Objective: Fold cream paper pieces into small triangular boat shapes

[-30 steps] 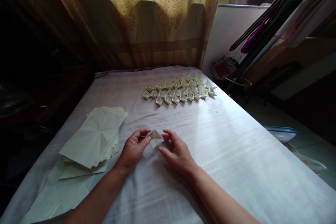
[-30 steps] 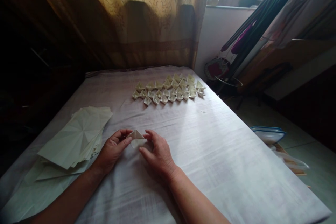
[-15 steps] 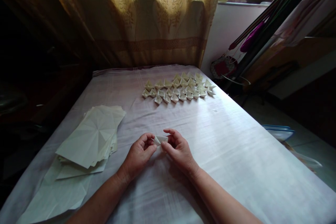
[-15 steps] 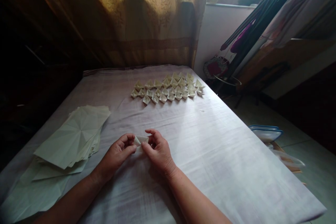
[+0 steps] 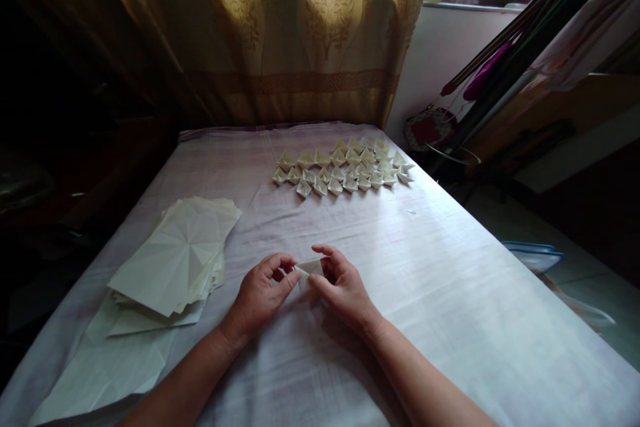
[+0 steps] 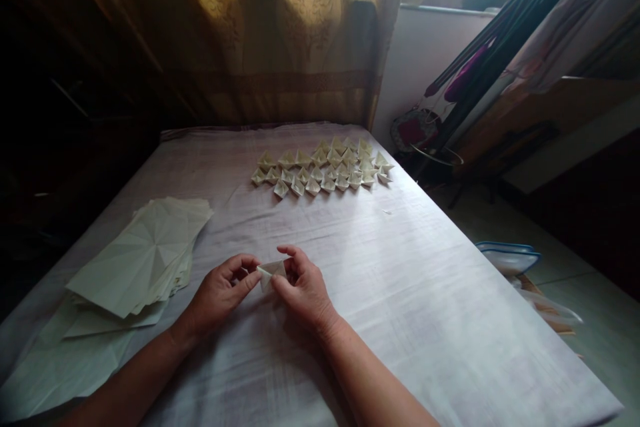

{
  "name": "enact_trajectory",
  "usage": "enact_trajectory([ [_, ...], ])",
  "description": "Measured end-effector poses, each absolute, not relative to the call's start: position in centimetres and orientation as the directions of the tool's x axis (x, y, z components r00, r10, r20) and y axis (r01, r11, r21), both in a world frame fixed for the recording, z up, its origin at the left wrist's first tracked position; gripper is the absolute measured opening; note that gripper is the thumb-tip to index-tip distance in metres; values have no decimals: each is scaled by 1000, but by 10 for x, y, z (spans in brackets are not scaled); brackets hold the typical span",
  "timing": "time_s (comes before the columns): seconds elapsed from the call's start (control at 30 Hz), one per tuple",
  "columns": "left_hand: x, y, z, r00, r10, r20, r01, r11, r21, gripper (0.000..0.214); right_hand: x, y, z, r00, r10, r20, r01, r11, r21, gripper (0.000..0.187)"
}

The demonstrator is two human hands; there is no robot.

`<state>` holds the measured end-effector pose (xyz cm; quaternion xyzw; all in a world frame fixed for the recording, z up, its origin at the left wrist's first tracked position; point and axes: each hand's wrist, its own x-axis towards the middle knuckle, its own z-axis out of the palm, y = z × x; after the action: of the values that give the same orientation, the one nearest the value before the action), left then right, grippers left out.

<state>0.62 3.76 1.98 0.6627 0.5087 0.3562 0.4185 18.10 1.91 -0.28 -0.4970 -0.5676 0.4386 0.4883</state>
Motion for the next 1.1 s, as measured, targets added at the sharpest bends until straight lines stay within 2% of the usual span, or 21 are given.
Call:
enact_trajectory([
  [0.1, 2, 37, 21, 283, 925, 252, 498, -367, 786, 10, 184, 18, -1, -6, 945, 328, 372, 306, -876, 32],
  [0.17, -1, 36, 21, 371, 856, 361, 571, -517, 638, 11, 187, 18, 3, -68, 863, 501, 536, 455, -711, 23],
  [0.23, -3, 35, 20, 452, 785, 423, 640, -616, 459, 14, 189, 17, 8, -178, 793, 583, 642, 543, -542, 19],
  [0.33, -5, 35, 15, 528, 731, 432, 724, -653, 221, 14, 189, 17, 13, -288, 770, 570, 739, 557, -379, 22],
  [0.47, -7, 31, 9, 582, 713, 390, 754, -653, 70, 14, 188, 14, 10, -368, 805, 466, 784, 538, -310, 17],
  [0.57, -9, 25, 10, 607, 716, 345, 749, -660, 51, 13, 190, 10, 6, -389, 827, 405, 771, 533, -349, 15],
  [0.67, -12, 20, 12, 611, 725, 317, 741, -665, 92, 11, 194, 7, 6, -397, 843, 364, 744, 527, -410, 21],
  [0.8, -11, 18, 11, 596, 725, 345, 730, -668, 143, 10, 198, 8, 7, -417, 846, 331, 732, 529, -430, 19],
  [0.93, -9, 20, 10, 559, 769, 310, 742, -631, 225, 16, 203, 12, 6, -420, 849, 320, 709, 527, -469, 13],
  [1.1, -5, 24, 11, 501, 831, 241, 756, -556, 346, 15, 207, 15, 2, -330, 894, 303, 734, 445, -513, 9],
])
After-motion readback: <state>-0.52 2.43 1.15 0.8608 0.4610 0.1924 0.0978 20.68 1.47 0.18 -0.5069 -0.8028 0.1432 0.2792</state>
